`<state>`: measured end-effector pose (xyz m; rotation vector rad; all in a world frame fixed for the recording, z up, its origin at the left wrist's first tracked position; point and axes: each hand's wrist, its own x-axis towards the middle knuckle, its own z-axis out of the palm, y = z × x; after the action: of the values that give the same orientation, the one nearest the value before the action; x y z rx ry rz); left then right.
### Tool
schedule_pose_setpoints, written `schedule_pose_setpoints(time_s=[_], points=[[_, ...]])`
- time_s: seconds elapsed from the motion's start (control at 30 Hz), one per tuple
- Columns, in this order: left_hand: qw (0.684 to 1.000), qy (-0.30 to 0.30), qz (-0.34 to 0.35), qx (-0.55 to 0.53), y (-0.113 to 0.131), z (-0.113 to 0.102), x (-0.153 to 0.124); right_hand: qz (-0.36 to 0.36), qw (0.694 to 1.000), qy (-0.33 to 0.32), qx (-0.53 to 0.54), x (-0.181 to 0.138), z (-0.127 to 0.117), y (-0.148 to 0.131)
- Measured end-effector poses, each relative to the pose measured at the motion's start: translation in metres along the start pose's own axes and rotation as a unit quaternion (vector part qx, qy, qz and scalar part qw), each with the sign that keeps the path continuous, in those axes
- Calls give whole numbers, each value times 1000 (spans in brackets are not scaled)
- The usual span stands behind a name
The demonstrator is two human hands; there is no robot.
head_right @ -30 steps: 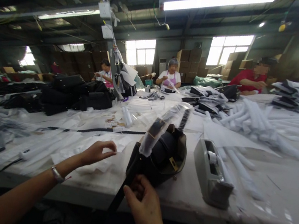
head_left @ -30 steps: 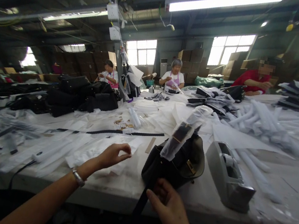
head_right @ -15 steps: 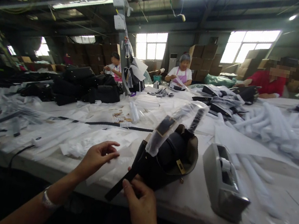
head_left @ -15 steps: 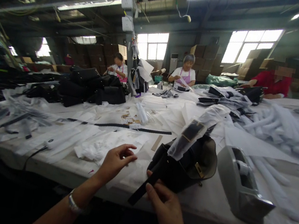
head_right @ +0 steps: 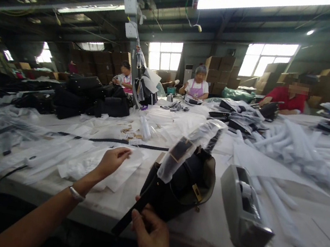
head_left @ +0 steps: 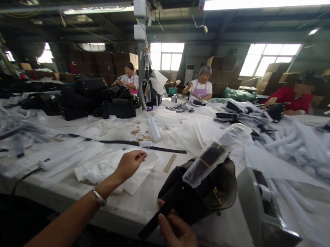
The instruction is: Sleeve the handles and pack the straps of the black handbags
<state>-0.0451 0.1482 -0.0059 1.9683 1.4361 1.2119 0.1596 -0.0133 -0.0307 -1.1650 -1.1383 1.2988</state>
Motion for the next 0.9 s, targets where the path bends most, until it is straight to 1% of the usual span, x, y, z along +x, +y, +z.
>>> schedule_pose_setpoints(time_s=[0.1,0.2,0.3,0.37,0.5,0.6,0.7,0.8,0.9], points=[[998,-20,-31,-47,12,-6,-20,-2,1000,9,10,1,2,4],[995,-2,-57,-82,20,-11,-39,1,1000,1,-2,2,2,5],[988,31,-88,-123,20,-13,-44,3,999,-20,-31,3,0,4],[977,32,-121,-172,14,-12,-40,4,999,-25,-39,3,-1,2],[945,-21,-213,-248,-6,0,-29,12,999,-23,-20,2,0,2],[925,-53,-258,-273,-17,9,-27,14,1000,-15,-10,1,0,3],[905,-91,-279,-308,-17,10,-30,13,1000,-14,-13,1,0,2],[878,-129,-283,-364,-12,3,-35,15,1000,-18,-9,1,0,-1],[854,-128,-271,-425,-8,-4,-36,36,999,-32,2,0,0,-6]])
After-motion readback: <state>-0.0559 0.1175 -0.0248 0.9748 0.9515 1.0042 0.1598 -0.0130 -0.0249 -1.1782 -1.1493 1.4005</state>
